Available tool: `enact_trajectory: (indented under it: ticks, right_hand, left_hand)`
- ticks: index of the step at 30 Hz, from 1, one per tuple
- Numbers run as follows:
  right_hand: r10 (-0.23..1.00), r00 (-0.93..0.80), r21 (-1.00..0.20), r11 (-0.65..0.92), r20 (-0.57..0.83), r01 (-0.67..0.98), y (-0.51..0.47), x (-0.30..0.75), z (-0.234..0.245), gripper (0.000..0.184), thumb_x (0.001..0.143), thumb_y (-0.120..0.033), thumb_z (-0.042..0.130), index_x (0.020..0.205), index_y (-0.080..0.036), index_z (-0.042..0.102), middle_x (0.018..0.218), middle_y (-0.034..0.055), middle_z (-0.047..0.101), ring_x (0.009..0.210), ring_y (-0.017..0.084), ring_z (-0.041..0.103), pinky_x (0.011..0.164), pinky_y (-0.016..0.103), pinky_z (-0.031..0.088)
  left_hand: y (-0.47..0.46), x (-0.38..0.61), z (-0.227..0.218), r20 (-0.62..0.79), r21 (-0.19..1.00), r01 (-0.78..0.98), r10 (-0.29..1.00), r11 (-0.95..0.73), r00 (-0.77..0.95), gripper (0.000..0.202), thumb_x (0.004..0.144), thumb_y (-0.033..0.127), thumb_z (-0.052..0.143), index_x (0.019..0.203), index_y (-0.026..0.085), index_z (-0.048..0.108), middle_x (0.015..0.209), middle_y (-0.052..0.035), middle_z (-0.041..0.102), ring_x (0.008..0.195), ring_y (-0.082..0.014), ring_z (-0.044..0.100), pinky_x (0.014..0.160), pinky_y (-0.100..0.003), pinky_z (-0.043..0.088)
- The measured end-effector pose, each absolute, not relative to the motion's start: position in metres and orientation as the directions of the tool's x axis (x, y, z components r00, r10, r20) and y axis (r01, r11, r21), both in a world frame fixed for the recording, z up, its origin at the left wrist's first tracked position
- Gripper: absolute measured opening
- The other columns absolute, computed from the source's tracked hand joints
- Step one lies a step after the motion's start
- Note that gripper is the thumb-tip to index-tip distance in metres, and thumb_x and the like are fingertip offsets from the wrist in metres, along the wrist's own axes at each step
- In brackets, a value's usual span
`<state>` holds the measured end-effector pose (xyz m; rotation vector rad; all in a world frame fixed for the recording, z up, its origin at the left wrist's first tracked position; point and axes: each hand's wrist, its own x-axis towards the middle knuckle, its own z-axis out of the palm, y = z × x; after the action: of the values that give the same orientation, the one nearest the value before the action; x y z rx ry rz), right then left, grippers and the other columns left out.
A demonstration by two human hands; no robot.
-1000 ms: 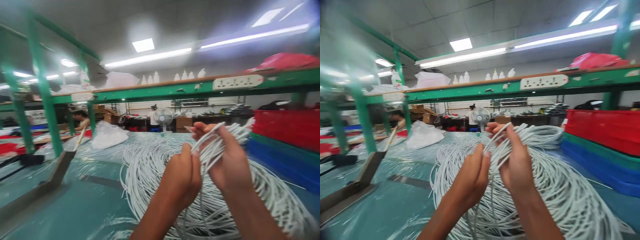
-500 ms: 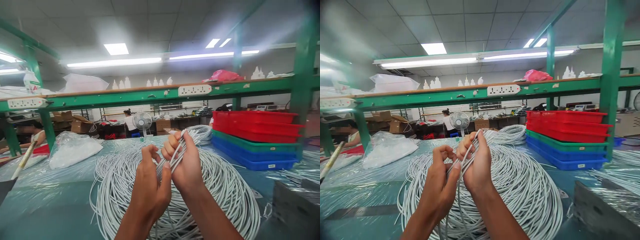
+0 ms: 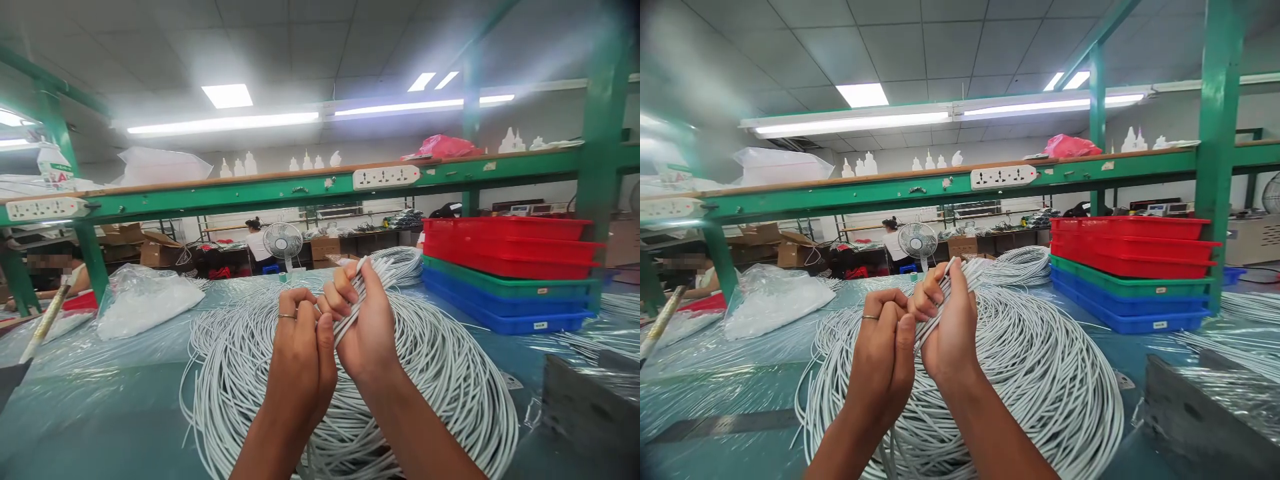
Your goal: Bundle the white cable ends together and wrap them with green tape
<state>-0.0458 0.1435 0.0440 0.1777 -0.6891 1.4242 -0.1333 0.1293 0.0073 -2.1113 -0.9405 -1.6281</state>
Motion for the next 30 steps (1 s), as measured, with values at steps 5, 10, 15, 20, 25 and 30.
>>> enact_trajectory:
  ticks: [5, 10, 15, 20, 25, 30]
  right_hand:
    - [0.818, -0.062, -0.426, 0.232, 0.572, -0.874, 0.138, -0.058, 0.041, 0.037, 0.09, -0.047, 0.058, 0.069, -0.018, 0.047, 0.055, -0.0073, 0.025, 0.046, 0.006, 0.02, 0.041, 0.018, 0.018]
    - [0.777, -0.261, -0.655, 0.244, 0.573, -0.715, 0.12, -0.081, 0.027, 0.038, 0.09, -0.049, 0.058, 0.07, -0.017, 0.05, 0.062, -0.0036, 0.038, 0.056, 0.008, 0.034, 0.05, 0.019, 0.031]
    - [0.672, -0.386, -0.675, 0.234, 0.632, -0.7, 0.113, -0.087, 0.018, 0.031, 0.089, -0.045, 0.062, 0.076, -0.018, 0.052, 0.074, -0.0016, 0.044, 0.07, 0.01, 0.039, 0.063, 0.02, 0.04]
    - [0.654, -0.442, -0.688, 0.169, 0.614, -0.706, 0.127, -0.089, 0.011, 0.027, 0.091, -0.045, 0.059, 0.087, -0.019, 0.059, 0.079, -0.0015, 0.049, 0.073, 0.011, 0.046, 0.069, 0.022, 0.043]
    - [0.681, -0.465, -0.658, 0.032, 0.565, -0.752, 0.127, -0.094, 0.009, 0.034, 0.09, -0.052, 0.056, 0.079, -0.02, 0.056, 0.068, -0.003, 0.044, 0.06, 0.011, 0.039, 0.061, 0.022, 0.038]
    - [0.549, -0.548, -0.645, -0.019, 0.631, -0.764, 0.125, -0.084, 0.013, 0.067, 0.07, -0.079, 0.059, 0.056, -0.019, 0.033, 0.052, -0.0052, 0.027, 0.05, 0.009, 0.022, 0.05, 0.021, 0.022]
  left_hand:
    - [0.109, -0.137, 0.02, 0.924, 0.29, 0.558, 0.379, -0.777, 0.047, 0.029, 0.098, 0.018, 0.027, 0.08, 0.018, 0.049, 0.091, -0.0056, 0.043, 0.087, -0.0172, 0.046, 0.076, -0.031, 0.042]
    - [0.079, -0.15, 0.037, 0.907, 0.334, 0.564, 0.42, -0.756, 0.026, 0.023, 0.098, 0.025, 0.03, 0.082, 0.02, 0.044, 0.104, -0.0064, 0.043, 0.093, -0.0174, 0.046, 0.07, -0.029, 0.043]
    - [0.065, -0.168, 0.047, 0.856, 0.303, 0.66, 0.501, -0.688, 0.129, 0.018, 0.098, 0.027, 0.026, 0.093, 0.021, 0.042, 0.113, -0.0069, 0.041, 0.104, -0.02, 0.043, 0.081, -0.034, 0.044]
    - [0.065, -0.175, 0.049, 0.786, 0.279, 0.705, 0.577, -0.652, 0.222, 0.016, 0.098, 0.029, 0.026, 0.1, 0.023, 0.04, 0.115, -0.0082, 0.045, 0.106, -0.0221, 0.045, 0.086, -0.04, 0.046]
    - [0.07, -0.171, 0.042, 0.815, 0.287, 0.704, 0.552, -0.65, 0.178, 0.012, 0.097, 0.03, 0.032, 0.102, 0.023, 0.041, 0.117, -0.0101, 0.049, 0.106, -0.0224, 0.05, 0.087, -0.042, 0.049]
    - [0.073, -0.175, 0.042, 0.778, 0.437, 0.599, 0.616, -0.67, 0.121, 0.036, 0.089, 0.046, 0.056, 0.118, 0.026, 0.047, 0.096, -0.0065, 0.062, 0.087, -0.0212, 0.063, 0.072, -0.034, 0.056]
